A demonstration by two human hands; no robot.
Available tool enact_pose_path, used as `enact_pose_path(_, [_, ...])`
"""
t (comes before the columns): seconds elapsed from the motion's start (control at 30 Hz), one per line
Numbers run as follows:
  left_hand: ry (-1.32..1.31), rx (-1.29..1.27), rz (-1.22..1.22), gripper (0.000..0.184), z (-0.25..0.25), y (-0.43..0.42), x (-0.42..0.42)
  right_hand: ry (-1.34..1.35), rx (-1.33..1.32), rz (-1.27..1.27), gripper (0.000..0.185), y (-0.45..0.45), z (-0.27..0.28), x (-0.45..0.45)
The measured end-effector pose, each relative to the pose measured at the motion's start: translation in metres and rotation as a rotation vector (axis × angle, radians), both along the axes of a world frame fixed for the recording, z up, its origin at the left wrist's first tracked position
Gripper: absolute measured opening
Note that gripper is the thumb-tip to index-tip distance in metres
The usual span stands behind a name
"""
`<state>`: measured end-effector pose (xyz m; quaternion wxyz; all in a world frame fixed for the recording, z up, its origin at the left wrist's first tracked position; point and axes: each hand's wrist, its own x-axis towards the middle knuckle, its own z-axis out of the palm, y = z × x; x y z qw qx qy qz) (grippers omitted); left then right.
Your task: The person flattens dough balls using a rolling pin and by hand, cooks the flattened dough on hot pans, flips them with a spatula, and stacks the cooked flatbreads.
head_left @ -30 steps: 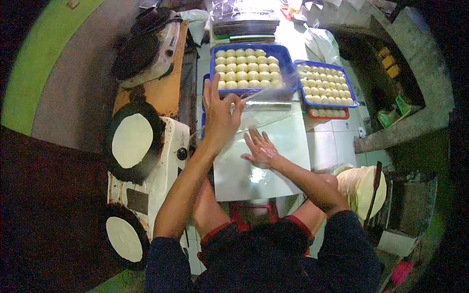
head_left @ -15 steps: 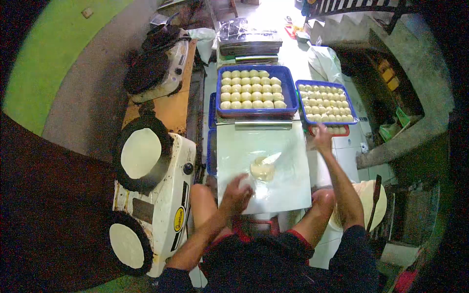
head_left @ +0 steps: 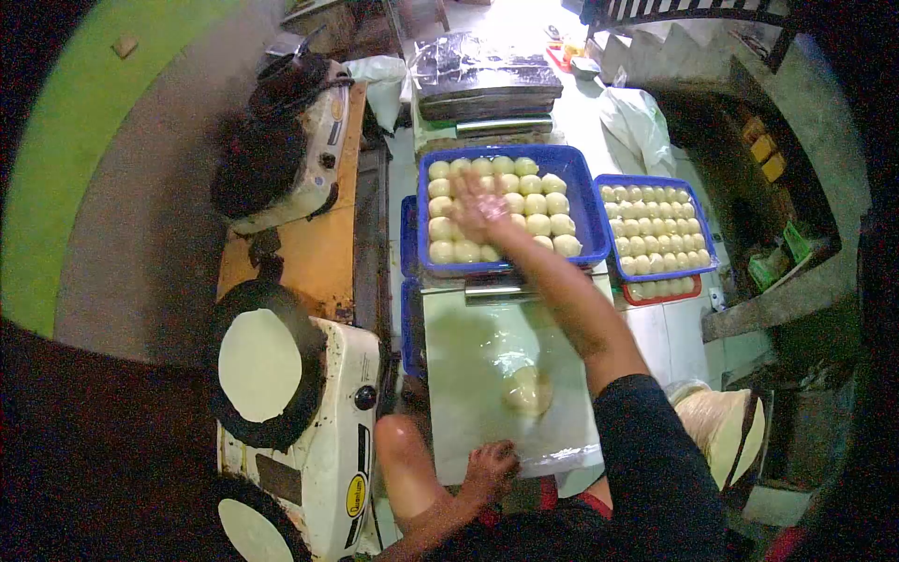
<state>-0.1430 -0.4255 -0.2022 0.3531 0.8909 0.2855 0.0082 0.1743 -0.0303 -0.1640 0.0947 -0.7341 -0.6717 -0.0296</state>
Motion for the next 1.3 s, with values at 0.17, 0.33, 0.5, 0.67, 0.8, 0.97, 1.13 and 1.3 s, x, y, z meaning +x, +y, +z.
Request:
enact_pose_path(0.17, [-0.044,0.030,-0.025,0.032,0.017,0.006,0.003,0.067,-0.106,-0.285,0.084,-0.035,0.030,0.079])
enact_pose_path(0.33, [0.006,-0.125,0.024,0.026,0.015,0.008,0.003,0.026,-0.083,-0.303,0.088,0.003,0.016,-0.021])
enact_pose_path(0.5, [0.037,-0.004,-0.002,0.023,-0.002,0.000,0.005,0.255,-0.247,0.025,0.082,-0.025,0.064,-0.045])
enact_pose_path(0.67, [-0.058,0.020,-0.017,0.030,0.010,0.004,0.001,0.232,-0.193,-0.229,0.088,-0.073,0.030,0.071])
enact_pose_path(0.8, [-0.064,0.065,-0.031,0.036,0.028,0.007,0.004,0.107,-0.225,-0.332,0.087,-0.097,0.032,0.084])
enact_pose_path(0.97, [-0.099,0.143,-0.016,0.034,0.028,0.005,0.002,0.110,-0.302,-0.196,0.090,-0.060,0.023,-0.001])
enact_pose_path(1.13, [0.108,0.115,-0.069,0.041,-0.021,-0.006,0.002,0.230,-0.061,0.098,0.072,-0.119,0.030,-0.066])
enact_pose_path(1.3, [-0.050,0.099,-0.011,0.045,0.000,-0.016,-0.003,-0.191,0.240,0.184,0.061,-0.226,-0.018,-0.030])
